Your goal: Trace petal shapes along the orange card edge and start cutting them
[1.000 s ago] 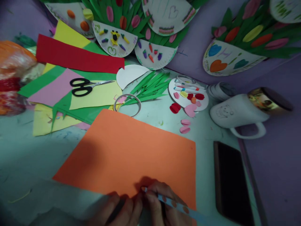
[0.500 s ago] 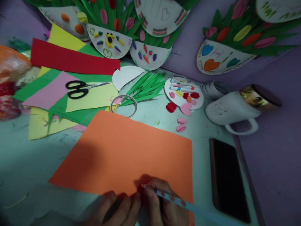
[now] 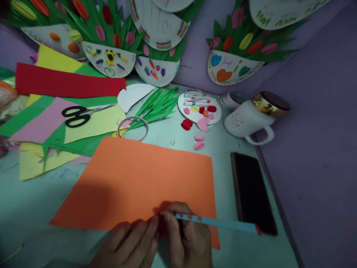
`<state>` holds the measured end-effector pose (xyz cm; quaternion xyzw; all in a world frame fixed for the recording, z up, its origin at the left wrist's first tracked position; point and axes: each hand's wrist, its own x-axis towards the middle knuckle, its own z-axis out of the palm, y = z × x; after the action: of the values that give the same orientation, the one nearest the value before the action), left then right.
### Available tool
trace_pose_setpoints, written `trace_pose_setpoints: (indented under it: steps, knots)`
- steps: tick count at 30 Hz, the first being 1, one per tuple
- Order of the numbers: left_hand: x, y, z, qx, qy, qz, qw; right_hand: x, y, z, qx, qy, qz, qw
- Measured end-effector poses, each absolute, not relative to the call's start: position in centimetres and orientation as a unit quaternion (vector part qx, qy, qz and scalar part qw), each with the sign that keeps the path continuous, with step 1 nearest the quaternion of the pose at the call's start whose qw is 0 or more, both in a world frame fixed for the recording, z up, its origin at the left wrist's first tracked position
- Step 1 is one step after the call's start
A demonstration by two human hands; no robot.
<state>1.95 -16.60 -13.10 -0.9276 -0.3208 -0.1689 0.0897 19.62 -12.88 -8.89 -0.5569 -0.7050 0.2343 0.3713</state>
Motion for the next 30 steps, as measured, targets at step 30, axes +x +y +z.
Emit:
trace_pose_setpoints:
  steps: [30]
  knots:
    - [2.3, -15.6, -10.3, -0.935, -0.331, -0.1, 0.077, 20.0, -13.9, -8.8, -0.564, -0.713, 0.187, 0.373]
